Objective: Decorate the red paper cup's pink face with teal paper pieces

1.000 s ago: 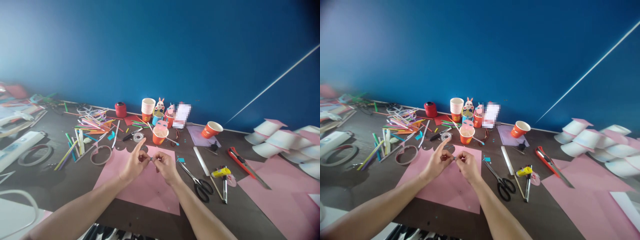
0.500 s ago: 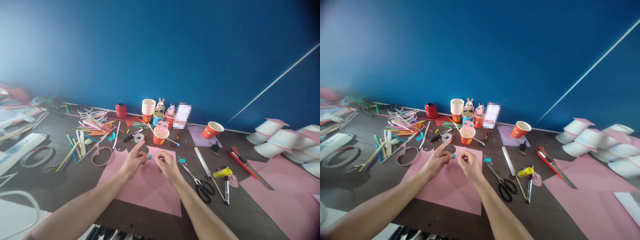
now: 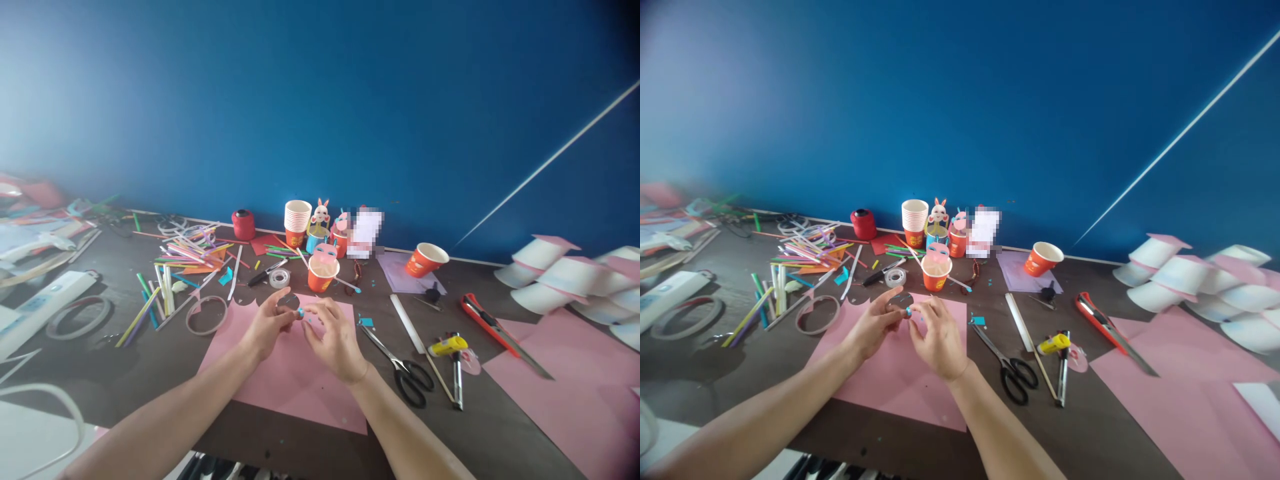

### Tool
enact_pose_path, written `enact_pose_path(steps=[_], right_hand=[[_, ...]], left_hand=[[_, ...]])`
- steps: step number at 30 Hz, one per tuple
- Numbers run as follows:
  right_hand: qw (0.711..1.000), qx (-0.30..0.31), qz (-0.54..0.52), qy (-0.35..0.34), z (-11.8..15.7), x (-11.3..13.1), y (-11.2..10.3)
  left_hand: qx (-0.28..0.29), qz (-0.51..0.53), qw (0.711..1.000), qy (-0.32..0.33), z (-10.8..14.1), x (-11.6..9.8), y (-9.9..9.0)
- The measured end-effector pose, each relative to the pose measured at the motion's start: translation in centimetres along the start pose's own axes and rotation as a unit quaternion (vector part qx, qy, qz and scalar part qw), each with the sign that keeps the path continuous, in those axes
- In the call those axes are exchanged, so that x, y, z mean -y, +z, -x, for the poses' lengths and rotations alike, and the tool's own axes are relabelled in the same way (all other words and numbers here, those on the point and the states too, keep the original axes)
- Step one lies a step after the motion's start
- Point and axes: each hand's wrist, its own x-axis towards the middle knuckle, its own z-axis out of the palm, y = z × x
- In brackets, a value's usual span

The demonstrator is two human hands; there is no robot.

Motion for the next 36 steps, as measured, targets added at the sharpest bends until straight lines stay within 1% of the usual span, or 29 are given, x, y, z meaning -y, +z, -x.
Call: enact_pose_path(steps=[3,6,10,13,17,20,23,27,31,33,36], right_hand=[[1.0,0.012,-0.007,-0.003,0.0,0.0,0.0],[1.0,0.02,0.014,-0.009,0.0,-0.3,-0.2],[0.999,0.002,0.043,0.025,-0.1,-0.6,-0.4],[0.999,0.002,0.014,0.049,-0.1,-0.6,-0.1],[0.998,0.01,-0.021,0.058,0.0,-0.4,0.3],[0.998,0.001,-0.015,0.063,0.0,-0.4,0.4],[0.998,-0.003,-0.006,0.061,-0.1,-0.6,0.5],[0.998,-0.012,0.002,0.058,-0.1,-0.6,0.2],[1.0,-0.005,0.015,0.026,-0.1,-0.3,-0.1],[1.0,0.007,0.019,0.018,-0.1,-0.1,-0.1],[0.999,0.012,0.03,0.025,0.0,-0.1,0.1]], left_hand=[[0.005,-0.073,0.996,0.057,0.0,0.2,0.0],[0.001,-0.15,0.983,0.104,-0.1,0.3,-0.1],[-0.023,-0.227,0.961,0.153,0.0,0.1,-0.1],[-0.022,-0.267,0.944,0.191,0.2,0.1,-0.1],[-0.006,-0.299,0.928,0.224,0.5,0.2,0.1],[0.001,-0.307,0.922,0.237,0.8,0.2,0.2],[0.0,-0.306,0.923,0.235,1.0,0.0,0.3],[-0.006,-0.285,0.935,0.213,0.8,0.0,0.3],[-0.017,-0.271,0.946,0.18,0.5,0.1,0.2],[-0.017,-0.279,0.943,0.182,0.5,0.1,0.1],[-0.005,-0.293,0.935,0.201,0.6,0.2,0.2]])
